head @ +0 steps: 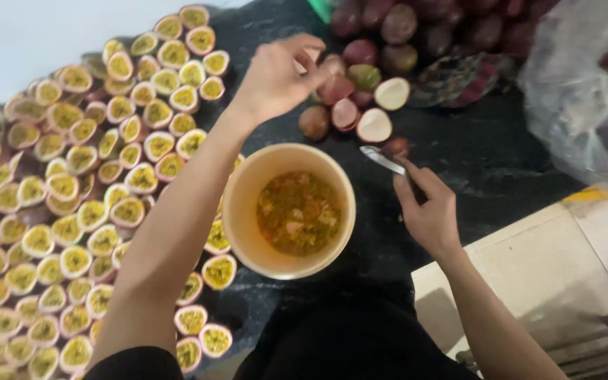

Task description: Scooping pulp from halved passion fruits into a bowl using a spoon

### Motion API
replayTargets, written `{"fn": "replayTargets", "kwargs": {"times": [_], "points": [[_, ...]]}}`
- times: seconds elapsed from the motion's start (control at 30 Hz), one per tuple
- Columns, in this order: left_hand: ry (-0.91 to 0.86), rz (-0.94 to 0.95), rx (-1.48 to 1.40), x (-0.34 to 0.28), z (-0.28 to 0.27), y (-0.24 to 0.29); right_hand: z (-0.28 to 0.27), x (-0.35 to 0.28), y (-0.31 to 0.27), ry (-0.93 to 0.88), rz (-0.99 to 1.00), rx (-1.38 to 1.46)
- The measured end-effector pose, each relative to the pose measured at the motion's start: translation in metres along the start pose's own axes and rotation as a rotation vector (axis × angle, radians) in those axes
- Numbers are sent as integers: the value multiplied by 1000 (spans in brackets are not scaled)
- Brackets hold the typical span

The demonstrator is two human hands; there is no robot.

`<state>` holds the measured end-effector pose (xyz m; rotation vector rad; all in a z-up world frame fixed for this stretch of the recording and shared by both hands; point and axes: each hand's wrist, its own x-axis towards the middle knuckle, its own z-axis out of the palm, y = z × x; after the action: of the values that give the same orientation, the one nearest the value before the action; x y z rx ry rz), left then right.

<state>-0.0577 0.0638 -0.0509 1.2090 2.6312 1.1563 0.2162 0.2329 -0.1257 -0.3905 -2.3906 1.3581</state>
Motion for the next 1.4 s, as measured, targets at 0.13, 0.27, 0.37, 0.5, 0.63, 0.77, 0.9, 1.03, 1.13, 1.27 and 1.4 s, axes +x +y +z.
{"fn": "replayTargets", "kwargs": {"times": [0.13,0.27,0.37,0.5,0.63,0.77,0.9,1.03,1.13,1.27,1.4], "points": [[160,-211,-302,-61,-51,43,-11,10,-83,-164,-230,-31],[333,-186,-520,-123,-79,80,-17,24,-99,-288,-388,-154],[440,-330,-557,-165,-86,102,-27,32,-61,-159,-271,-154],[553,-526,-613,-202,-78,106,-32,27,55,-58,-161,-229],[468,-512,-638,-197,-59,122,-33,27,118,-85,-354,-401],[325,-404,-1840,-180,-42,125,-26,32,147,-132,-431,-537],[177,-185,-2329,-157,-26,128,-44,41,126,-278,-248,-448],[150,-195,-2236,-140,-24,148,-52,102,114,-15,-367,-417],[178,-397,-2094,-128,-22,168,-43,150,146,233,-454,-570],[103,-296,-2140,-128,-18,176,-33,186,224,166,-243,-662],[17,-227,-2144,-127,-15,179,-63,180,207,338,-324,-488]]}}
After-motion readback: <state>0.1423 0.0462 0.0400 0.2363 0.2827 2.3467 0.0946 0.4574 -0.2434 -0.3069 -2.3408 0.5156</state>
